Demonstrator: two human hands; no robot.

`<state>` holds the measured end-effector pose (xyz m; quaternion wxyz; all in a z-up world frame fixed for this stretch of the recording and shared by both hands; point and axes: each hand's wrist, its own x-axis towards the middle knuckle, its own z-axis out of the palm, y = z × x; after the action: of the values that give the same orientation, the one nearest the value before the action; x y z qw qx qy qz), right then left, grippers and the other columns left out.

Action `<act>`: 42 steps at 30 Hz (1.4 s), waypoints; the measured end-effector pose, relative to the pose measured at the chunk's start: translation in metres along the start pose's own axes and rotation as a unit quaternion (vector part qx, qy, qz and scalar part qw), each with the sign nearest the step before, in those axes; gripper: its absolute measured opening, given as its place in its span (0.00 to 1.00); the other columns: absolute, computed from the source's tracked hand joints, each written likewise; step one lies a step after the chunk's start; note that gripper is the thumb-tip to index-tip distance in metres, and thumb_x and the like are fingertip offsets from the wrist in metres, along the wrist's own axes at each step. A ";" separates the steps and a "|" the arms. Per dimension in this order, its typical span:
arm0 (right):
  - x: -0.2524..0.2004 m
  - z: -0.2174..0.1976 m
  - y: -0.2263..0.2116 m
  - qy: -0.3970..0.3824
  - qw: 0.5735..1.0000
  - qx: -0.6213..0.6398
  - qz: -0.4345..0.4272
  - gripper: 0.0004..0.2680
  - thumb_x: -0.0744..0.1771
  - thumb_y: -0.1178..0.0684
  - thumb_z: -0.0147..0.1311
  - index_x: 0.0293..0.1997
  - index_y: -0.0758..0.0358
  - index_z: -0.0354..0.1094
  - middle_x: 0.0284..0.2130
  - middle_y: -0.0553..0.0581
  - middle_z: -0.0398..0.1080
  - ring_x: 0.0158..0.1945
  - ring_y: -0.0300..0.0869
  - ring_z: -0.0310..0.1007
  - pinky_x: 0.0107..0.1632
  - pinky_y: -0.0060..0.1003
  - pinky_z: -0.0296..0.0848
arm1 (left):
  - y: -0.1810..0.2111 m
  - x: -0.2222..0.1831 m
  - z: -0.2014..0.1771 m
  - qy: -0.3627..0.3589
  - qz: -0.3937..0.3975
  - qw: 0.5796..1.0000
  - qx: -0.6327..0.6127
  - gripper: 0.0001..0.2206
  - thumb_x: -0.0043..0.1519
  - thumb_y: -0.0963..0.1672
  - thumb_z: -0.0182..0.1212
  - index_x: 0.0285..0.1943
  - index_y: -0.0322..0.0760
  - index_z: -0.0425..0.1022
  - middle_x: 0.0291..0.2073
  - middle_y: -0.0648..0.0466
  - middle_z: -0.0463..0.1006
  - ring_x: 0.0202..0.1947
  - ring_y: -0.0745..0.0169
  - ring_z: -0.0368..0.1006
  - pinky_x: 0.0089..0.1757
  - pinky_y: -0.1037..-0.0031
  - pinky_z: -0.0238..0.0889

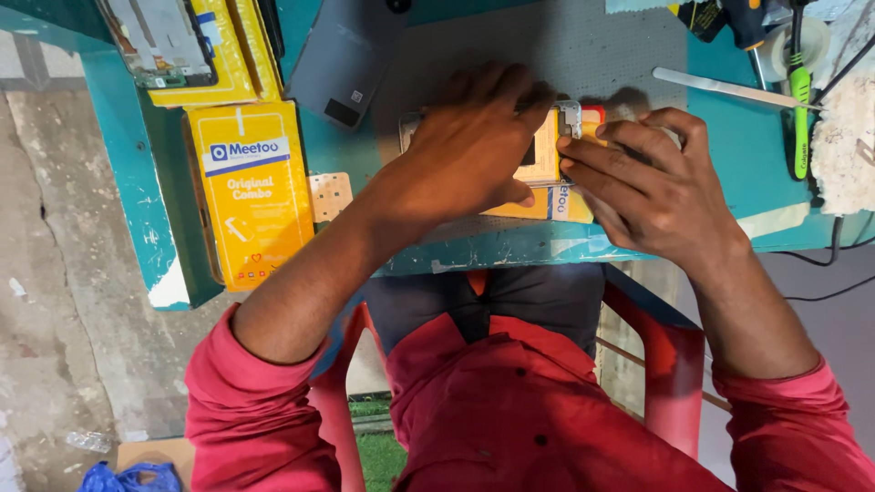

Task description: The person works on a disassembled smartphone, repeatedly applying and removing a protective film on the screen. They also handle the phone's internal components and apply adhesive from a tube to the device's frame.

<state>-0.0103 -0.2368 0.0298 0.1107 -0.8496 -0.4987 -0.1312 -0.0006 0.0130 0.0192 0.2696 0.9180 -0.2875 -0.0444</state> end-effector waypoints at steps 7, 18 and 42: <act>-0.012 0.010 0.001 0.024 0.999 -0.031 -0.014 0.08 0.67 0.59 0.69 0.51 0.57 0.82 0.52 0.44 0.78 0.54 0.42 0.71 0.60 0.46 0.64 | 0.002 -0.002 -0.003 -0.010 -0.004 1.000 -0.001 0.43 0.41 0.51 0.81 0.65 0.28 0.69 0.55 0.42 0.69 0.60 0.40 0.61 0.57 0.53 0.54; -0.001 -0.002 -0.005 0.021 0.999 -0.035 0.004 0.10 0.63 0.55 0.69 0.47 0.53 0.81 0.48 0.44 0.77 0.54 0.43 0.69 0.58 0.47 0.62 | 0.001 -0.003 -0.006 -0.012 0.009 1.000 -0.007 0.42 0.42 0.50 0.80 0.66 0.30 0.69 0.55 0.42 0.69 0.61 0.40 0.61 0.58 0.53 0.54; -0.024 0.022 0.015 0.017 0.998 0.052 0.011 0.07 0.68 0.50 0.67 0.50 0.51 0.82 0.52 0.42 0.78 0.60 0.44 0.68 0.66 0.53 0.54 | -0.004 -0.004 -0.002 0.006 0.013 1.000 -0.018 0.43 0.41 0.49 0.81 0.66 0.29 0.67 0.58 0.44 0.69 0.62 0.42 0.60 0.59 0.52 0.52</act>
<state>-0.0058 -0.2563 -0.0001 0.1647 -0.8460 -0.4930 -0.1185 -0.0015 0.0197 0.0186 0.2879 0.9095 -0.2970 -0.0406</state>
